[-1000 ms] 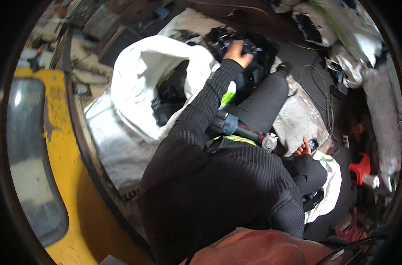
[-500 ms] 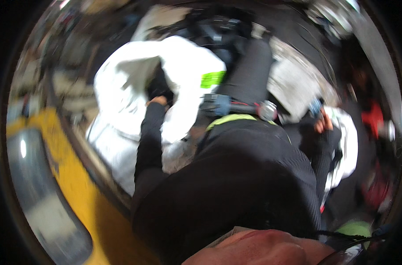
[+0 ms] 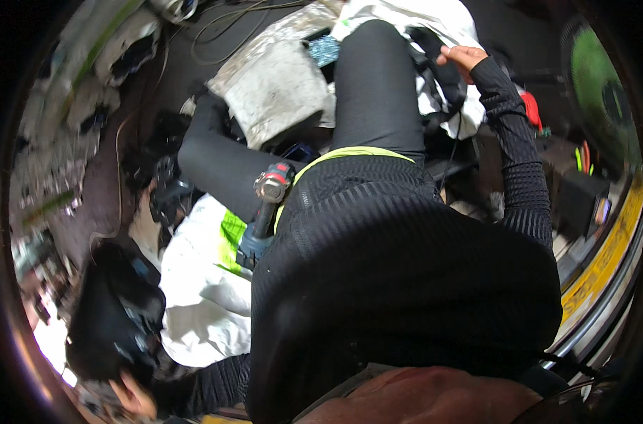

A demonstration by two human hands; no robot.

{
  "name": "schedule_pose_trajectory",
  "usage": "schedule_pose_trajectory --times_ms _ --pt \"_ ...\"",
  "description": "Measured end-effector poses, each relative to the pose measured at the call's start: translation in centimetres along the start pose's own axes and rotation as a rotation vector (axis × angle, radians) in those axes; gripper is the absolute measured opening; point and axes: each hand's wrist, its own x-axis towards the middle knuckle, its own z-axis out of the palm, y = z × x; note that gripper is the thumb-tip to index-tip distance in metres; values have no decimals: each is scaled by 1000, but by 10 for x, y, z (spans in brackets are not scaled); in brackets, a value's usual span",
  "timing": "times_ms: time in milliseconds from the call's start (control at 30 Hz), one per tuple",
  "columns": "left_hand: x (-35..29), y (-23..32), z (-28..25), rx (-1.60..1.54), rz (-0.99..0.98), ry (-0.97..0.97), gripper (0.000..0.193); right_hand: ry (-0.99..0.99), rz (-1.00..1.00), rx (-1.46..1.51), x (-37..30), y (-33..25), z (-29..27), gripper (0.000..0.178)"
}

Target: The person sits on the floor and uses a cordless impact driver to fasten screws into a mechanical housing. They repeatedly pick up screws, align them, and drive them into place, occasionally repositioning the part.

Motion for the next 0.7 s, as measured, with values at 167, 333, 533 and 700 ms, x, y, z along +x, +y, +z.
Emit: schedule_pose_trajectory --times_ms 167,333,533,700 --pt "170 -16 265 -200 273 -391 23 -183 145 -372 -44 133 -27 28" --pt "189 -34 519 -667 -112 -893 32 -424 383 -984 -46 264 23 28" --pt "151 -83 617 -1009 -701 -631 29 144 414 -289 -22 308 107 40" --pt "134 -56 616 -147 -208 -545 57 322 585 -288 20 309 145 51"
